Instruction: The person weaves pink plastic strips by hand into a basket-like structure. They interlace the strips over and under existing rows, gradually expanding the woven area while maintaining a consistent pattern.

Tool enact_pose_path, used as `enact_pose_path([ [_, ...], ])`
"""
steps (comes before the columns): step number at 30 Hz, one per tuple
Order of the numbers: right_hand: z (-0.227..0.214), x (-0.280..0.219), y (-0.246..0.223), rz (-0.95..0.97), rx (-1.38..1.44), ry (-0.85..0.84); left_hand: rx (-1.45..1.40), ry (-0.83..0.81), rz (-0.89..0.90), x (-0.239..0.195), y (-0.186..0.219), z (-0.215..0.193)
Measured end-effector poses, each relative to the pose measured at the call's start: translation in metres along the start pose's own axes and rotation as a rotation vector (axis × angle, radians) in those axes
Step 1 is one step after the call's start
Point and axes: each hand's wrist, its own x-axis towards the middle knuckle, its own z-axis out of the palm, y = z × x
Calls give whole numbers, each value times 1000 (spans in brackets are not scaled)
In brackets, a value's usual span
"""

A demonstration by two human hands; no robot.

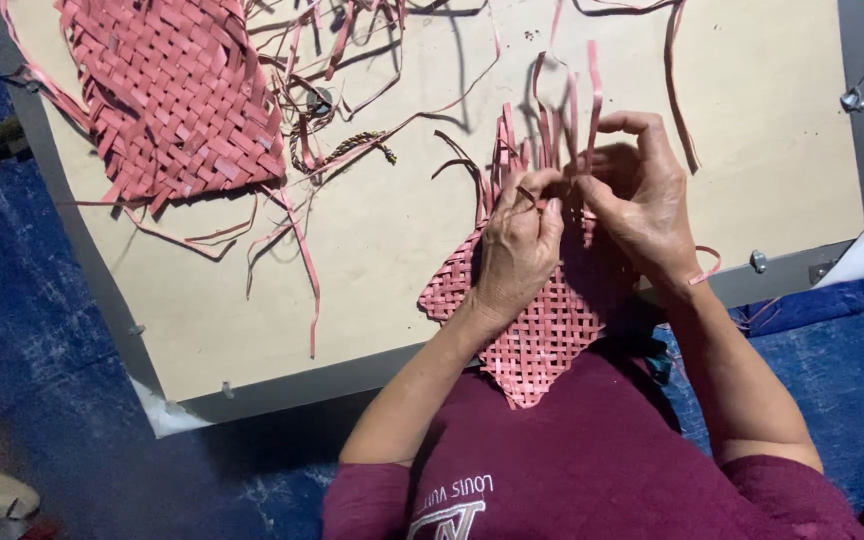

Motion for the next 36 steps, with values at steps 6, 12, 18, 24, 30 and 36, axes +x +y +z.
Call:
enact_pose_path([
  [6,-8,-3,2,-44,37,-37,-10,-26,-1,4,5,-3],
  [12,-6,-11,0,-157,-106,-7,-7,25,-5,5,-2,6],
  [18,-4,-8,9,-233,-173,87,-16,51,-26,3,-8,7],
  [24,-13,-8,17,-346,-366,-12,33,30,57,9,5,-7],
  [30,-8,-9,25,-334,-423,2,-55,22,-19,5,6,-5],
  [36,-4,-14,2,-331,-351,-48,-127,-43,11,6,-7,-5],
])
